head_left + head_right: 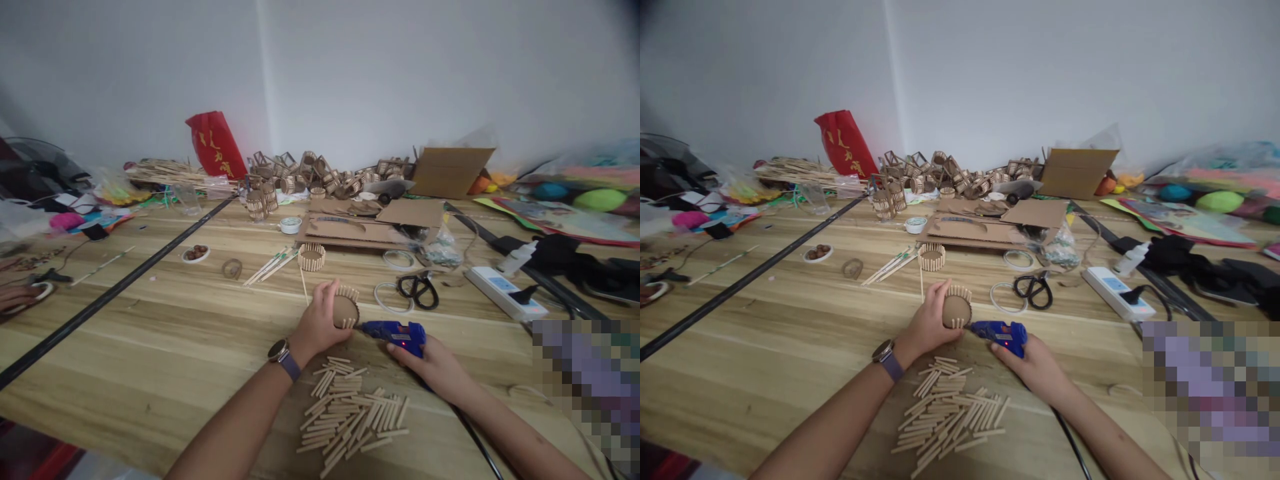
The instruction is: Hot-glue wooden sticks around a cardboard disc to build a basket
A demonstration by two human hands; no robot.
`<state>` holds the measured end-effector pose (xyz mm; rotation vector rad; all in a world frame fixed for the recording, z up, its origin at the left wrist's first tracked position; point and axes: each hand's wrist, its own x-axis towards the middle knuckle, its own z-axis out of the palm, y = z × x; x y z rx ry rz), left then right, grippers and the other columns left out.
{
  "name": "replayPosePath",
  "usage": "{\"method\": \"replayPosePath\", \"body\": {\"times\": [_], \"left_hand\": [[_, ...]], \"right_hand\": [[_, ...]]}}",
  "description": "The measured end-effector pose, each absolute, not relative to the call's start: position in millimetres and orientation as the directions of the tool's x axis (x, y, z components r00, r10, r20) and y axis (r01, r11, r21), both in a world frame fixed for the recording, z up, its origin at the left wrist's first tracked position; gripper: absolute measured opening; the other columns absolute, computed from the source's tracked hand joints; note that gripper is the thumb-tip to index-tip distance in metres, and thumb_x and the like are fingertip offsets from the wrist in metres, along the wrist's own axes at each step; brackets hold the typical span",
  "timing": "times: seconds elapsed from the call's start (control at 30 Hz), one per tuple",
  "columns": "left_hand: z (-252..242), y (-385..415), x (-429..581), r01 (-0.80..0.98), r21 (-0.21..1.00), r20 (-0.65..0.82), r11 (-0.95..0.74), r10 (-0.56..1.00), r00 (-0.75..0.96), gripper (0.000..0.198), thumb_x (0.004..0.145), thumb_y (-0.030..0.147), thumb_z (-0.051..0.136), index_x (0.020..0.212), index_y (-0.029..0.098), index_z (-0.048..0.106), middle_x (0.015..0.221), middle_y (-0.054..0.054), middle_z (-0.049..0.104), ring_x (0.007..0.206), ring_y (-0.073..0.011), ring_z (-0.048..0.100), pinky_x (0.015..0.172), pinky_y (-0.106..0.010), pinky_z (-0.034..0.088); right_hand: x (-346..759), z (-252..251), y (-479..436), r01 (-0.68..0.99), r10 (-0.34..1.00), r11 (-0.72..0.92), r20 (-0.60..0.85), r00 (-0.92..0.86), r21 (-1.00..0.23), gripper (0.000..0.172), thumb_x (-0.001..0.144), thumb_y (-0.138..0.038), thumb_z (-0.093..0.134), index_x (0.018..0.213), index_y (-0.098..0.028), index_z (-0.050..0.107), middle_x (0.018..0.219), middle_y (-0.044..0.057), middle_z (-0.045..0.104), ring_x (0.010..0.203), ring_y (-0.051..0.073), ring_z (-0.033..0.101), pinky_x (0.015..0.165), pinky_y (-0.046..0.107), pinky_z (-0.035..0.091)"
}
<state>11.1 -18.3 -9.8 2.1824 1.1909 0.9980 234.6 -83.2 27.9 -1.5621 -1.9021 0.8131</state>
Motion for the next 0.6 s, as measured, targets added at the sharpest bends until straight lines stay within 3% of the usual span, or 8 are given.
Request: {"method": "replayPosePath", "body": {"times": [0.13, 0.4, 0.6], "left_hand": [[-8.9, -18.7, 11.3, 0.534, 0.671, 0.371, -0.514, 0.857, 0.359, 0.107, 0.059, 0.020, 0.078, 0.146, 0.022, 0.016, 0.140, -0.013, 0.029, 0.133, -0.0305, 0.034, 0.113, -0.047, 0.031], [-8.9, -18.2, 11.4, 0.524, 0.678, 0.372, -0.516, 0.855, 0.361, 0.105, 0.059, 0.020, 0.078, 0.145, 0.021, 0.018, 0.139, -0.013, 0.030, 0.133, -0.0306, 0.034, 0.113, -0.047, 0.031], [-8.5, -18.5, 11.8, 0.529, 0.680, 0.366, -0.507, 0.861, 0.354, 0.104, 0.058, 0.020, 0.079, 0.145, 0.019, 0.019, 0.138, -0.014, 0.030, 0.132, -0.0307, 0.034, 0.113, -0.046, 0.031]], "right_hand": [[234.9, 27.3, -83.0, 0.650, 0.983, 0.145, 0.032, -0.183, -0.746, 0.040, 0.077, -0.053, 0.053, 0.091, -0.020, 0.071, 0.090, 0.007, 0.076, 0.081, 0.028, 0.068, 0.078, 0.039, 0.054], [234.2, 29.3, -84.1, 0.660, 0.987, 0.137, 0.042, -0.157, -0.739, 0.038, 0.075, -0.056, 0.054, 0.080, -0.022, 0.070, 0.077, 0.006, 0.074, 0.073, 0.027, 0.066, 0.072, 0.036, 0.053], [238.5, 24.3, -82.7, 0.576, 0.997, 0.039, -0.004, -0.074, -0.816, 0.042, 0.069, -0.061, 0.059, 0.069, -0.020, 0.067, 0.068, 0.004, 0.071, 0.067, 0.023, 0.063, 0.063, 0.032, 0.051]]}}
